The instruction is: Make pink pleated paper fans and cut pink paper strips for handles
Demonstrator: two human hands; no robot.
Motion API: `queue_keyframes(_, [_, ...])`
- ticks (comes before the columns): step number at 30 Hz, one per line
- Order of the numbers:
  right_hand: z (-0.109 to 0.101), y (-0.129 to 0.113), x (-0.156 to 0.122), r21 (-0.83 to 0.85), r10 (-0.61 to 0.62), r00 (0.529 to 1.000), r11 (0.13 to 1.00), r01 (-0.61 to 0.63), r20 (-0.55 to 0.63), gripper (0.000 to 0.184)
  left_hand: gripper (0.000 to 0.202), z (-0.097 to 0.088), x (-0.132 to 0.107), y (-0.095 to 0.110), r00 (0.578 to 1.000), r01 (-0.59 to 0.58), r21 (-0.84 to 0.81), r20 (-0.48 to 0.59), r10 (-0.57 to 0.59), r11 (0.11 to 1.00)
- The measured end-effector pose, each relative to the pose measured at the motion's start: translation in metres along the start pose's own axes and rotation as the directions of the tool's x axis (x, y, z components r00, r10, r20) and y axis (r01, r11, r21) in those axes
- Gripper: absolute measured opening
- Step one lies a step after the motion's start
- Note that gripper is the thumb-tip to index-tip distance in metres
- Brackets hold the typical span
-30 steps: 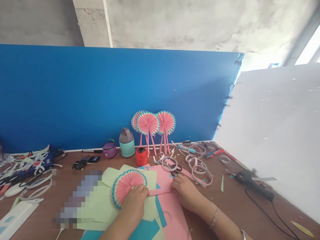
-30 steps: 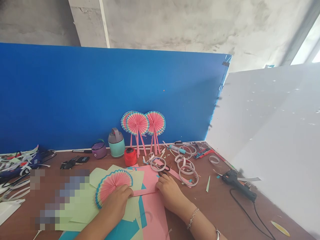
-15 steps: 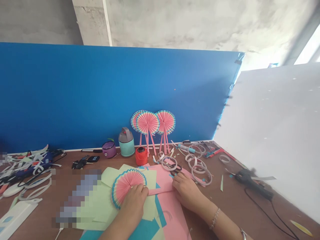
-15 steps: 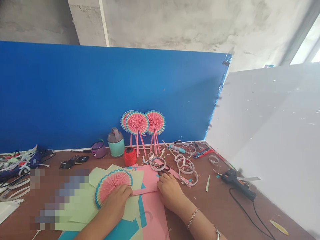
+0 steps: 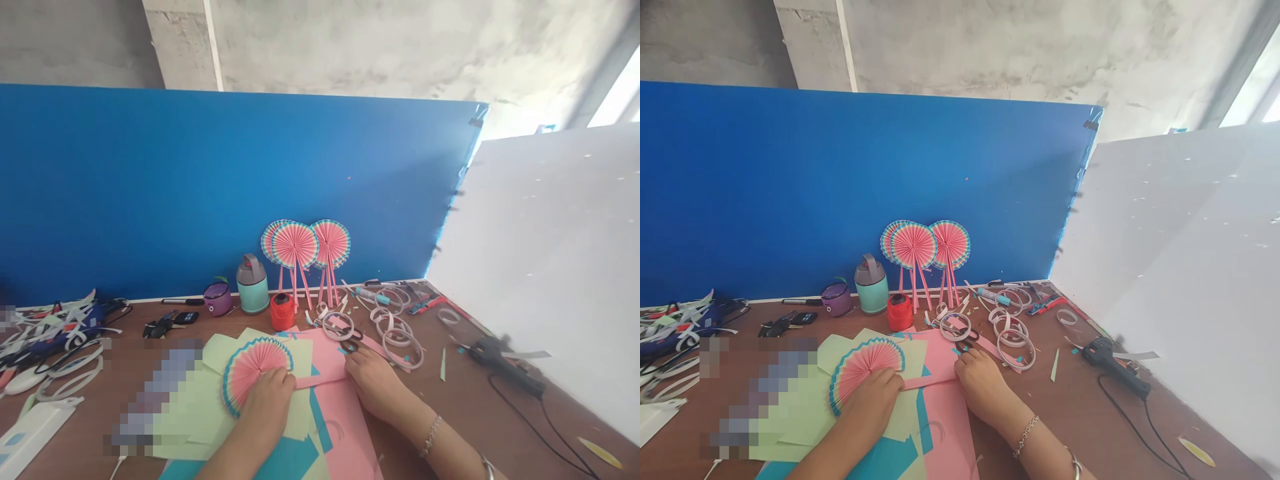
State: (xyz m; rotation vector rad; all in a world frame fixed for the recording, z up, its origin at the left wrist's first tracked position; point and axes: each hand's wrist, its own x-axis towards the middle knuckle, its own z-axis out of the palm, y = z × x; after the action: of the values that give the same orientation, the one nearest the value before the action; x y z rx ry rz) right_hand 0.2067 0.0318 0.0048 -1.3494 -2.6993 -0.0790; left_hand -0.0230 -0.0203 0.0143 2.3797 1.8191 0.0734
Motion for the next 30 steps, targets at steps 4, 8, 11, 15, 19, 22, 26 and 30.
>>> queue_keyframes(4, [0.0, 0.001, 0.001, -0.018, 0.056, 0.998, 0.998, -0.056, 0.011, 0.024, 0.036, 0.0, 0.0, 0.0, 1.0, 0.006, 0.013, 0.018, -0.006, 1.0])
queue_keyframes(8, [-0.003, 0.002, 0.001, -0.022, 0.067, 0.997, 0.998, -0.066, 0.026, 0.022, 0.035, -0.002, -0.001, 0.001, 1.0, 0.005, 0.002, 0.007, -0.005, 1.0])
queue_keyframes(11, [-0.008, 0.002, 0.0, -0.028, 0.073, 0.997, 0.997, -0.072, 0.028, 0.022, 0.034, -0.004, -0.001, 0.003, 1.0, 0.004, 0.005, 0.01, -0.004, 1.0])
queue_keyframes(15, [-0.015, -0.004, -0.002, -0.007, 0.078, 0.997, 0.997, -0.078, -0.015, 0.02, 0.034, -0.004, -0.001, 0.004, 1.0, 0.0, 0.025, 0.011, 0.0, 1.0])
queue_keyframes(19, [-0.012, -0.016, 0.002, 0.058, -0.117, 0.992, 0.991, 0.119, -0.044, 0.018, 0.033, 0.0, 0.001, 0.004, 1.0, -0.014, 0.064, -0.013, 0.015, 0.998])
queue_keyframes(22, [-0.006, -0.024, 0.006, 0.046, -0.204, 0.977, 0.977, 0.207, -0.061, 0.015, 0.032, 0.003, 0.003, 0.004, 0.998, -0.04, 0.103, -0.041, 0.045, 0.994])
queue_keyframes(26, [0.003, -0.028, 0.01, 0.016, -0.233, 0.97, 0.972, 0.235, -0.07, 0.018, 0.029, 0.009, 0.005, 0.004, 0.991, -0.095, 0.122, -0.082, 0.106, 0.988])
queue_keyframes(30, [0.007, -0.028, 0.011, 0.047, -0.214, 0.974, 0.975, 0.218, -0.071, 0.013, 0.025, 0.016, 0.007, 0.004, 0.985, -0.116, 0.075, -0.122, 0.124, 0.99])
